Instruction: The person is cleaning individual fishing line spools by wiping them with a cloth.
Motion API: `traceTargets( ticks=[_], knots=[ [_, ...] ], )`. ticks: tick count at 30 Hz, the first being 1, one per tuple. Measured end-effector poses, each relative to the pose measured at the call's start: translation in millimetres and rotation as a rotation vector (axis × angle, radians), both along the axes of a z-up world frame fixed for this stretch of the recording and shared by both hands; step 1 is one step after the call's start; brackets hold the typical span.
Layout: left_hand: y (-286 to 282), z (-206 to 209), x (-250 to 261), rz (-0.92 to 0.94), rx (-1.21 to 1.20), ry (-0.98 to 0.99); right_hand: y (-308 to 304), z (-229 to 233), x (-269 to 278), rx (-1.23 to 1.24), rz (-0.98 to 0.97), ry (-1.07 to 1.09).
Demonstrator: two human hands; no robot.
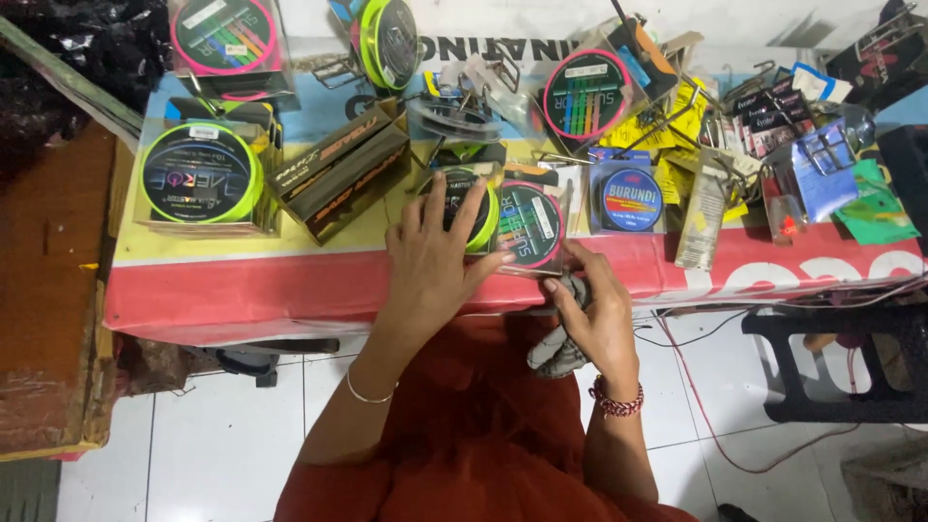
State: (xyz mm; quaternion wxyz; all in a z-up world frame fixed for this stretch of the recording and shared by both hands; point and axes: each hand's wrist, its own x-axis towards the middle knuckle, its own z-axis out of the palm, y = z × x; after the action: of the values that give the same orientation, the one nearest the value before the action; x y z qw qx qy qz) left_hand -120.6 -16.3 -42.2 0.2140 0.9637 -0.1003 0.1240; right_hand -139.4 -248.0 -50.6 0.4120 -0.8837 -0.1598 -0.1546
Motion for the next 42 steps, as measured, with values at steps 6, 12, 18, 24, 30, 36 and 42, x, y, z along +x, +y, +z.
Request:
traceTargets(
  ticks=[6, 12, 18, 24, 30, 36, 42],
  knots=[
    [5.3, 5.4, 11.4, 0.028, 0.053, -0.009, -3.0, -6.0, 3.8, 0.047, -0.044, -0.003],
    [65.5, 72.6, 64.7, 0.059, -0.223, -0.188, -11.5, -7.8, 2.7, 0.124, -0.033, 0.055],
    [135.9, 68.5, 195.3, 0.034, -0.378, -0.341, -18.2, -24.2, 1.9, 0.213, -0.061, 0.053],
    [159.5, 11.4, 277.0, 0.354, -0.352, -0.09, -22.4, -40.0, 2.0, 0.307, -0.108, 0.014],
    [153.9, 28.6, 268.2, 0.358, -0.703, -0.026, -22.9, -46.2, 2.3, 0.319, -0.091, -0.053],
    [147.0, 49.1, 245.7, 0.285, -0.814, -0.048, -15.2, -35.6, 3.3, 0.369, -0.083, -0.145],
    [123.9, 75.4, 221.3, 0.176, -0.958, -0.078, -10.7, -25.6, 1.2, 0.374, -0.076, -0.146]
  ],
)
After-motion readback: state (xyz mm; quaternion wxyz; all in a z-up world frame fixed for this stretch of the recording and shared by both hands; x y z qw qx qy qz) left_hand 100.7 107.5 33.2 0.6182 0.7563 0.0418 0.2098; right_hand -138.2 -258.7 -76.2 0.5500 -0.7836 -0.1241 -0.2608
